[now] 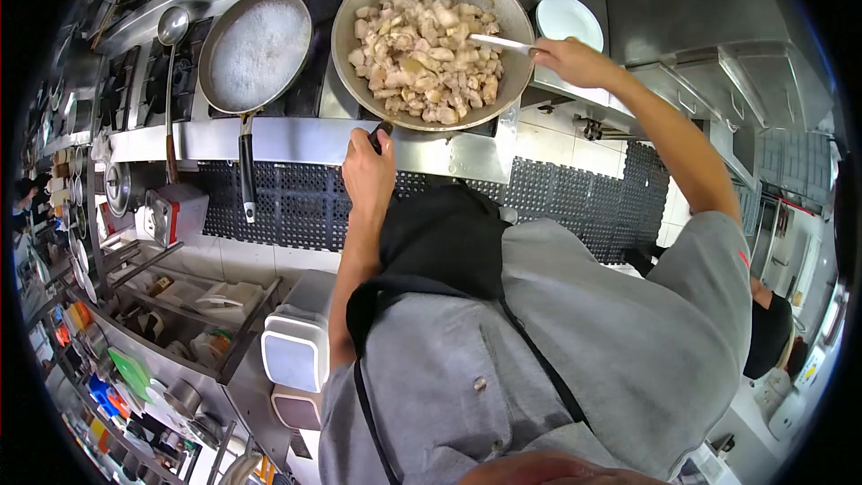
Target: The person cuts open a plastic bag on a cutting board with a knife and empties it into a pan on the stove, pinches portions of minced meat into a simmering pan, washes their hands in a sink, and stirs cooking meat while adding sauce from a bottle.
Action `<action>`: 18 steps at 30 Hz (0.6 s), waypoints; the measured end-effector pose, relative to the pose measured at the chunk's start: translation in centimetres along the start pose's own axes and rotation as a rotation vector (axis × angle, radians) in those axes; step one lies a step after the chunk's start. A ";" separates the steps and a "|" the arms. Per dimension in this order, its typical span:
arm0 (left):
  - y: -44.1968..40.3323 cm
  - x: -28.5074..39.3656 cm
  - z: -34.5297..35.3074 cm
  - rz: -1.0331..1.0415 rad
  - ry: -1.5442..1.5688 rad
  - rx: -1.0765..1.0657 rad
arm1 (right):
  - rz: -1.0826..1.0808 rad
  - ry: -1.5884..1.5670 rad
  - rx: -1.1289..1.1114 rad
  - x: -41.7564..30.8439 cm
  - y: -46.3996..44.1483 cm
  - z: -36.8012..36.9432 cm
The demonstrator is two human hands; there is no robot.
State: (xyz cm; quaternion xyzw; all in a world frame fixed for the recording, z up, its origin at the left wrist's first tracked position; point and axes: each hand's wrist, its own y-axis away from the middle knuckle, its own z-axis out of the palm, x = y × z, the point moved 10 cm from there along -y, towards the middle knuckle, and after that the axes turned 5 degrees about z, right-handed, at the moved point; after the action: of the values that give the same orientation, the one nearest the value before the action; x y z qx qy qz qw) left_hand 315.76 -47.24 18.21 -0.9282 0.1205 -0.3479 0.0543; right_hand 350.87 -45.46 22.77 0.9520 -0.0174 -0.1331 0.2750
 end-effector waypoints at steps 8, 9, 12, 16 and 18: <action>0.1 -0.1 -0.1 -0.015 -0.032 -0.019 | 0.145 0.595 0.297 -3.2 4.5 -9.0; 0.0 -0.1 -0.1 -0.012 -0.037 -0.017 | 0.123 0.672 0.367 -3.5 4.3 -9.7; 0.0 0.3 -0.4 -0.022 -0.043 -0.034 | 0.059 0.736 0.450 -2.9 1.7 -9.8; 0.1 0.2 -0.2 -0.045 -0.030 -0.048 | 0.031 0.768 0.530 0.4 0.6 -7.2; 0.2 -0.3 0.1 -0.074 0.046 -0.036 | 0.134 0.664 0.423 3.1 1.6 -5.0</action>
State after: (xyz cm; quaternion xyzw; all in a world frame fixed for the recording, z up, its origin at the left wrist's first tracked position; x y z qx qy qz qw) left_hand 315.57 -47.30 17.91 -0.9245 0.0937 -0.3688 0.0217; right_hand 355.27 -44.50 26.92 0.9756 -0.0165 0.2068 0.0715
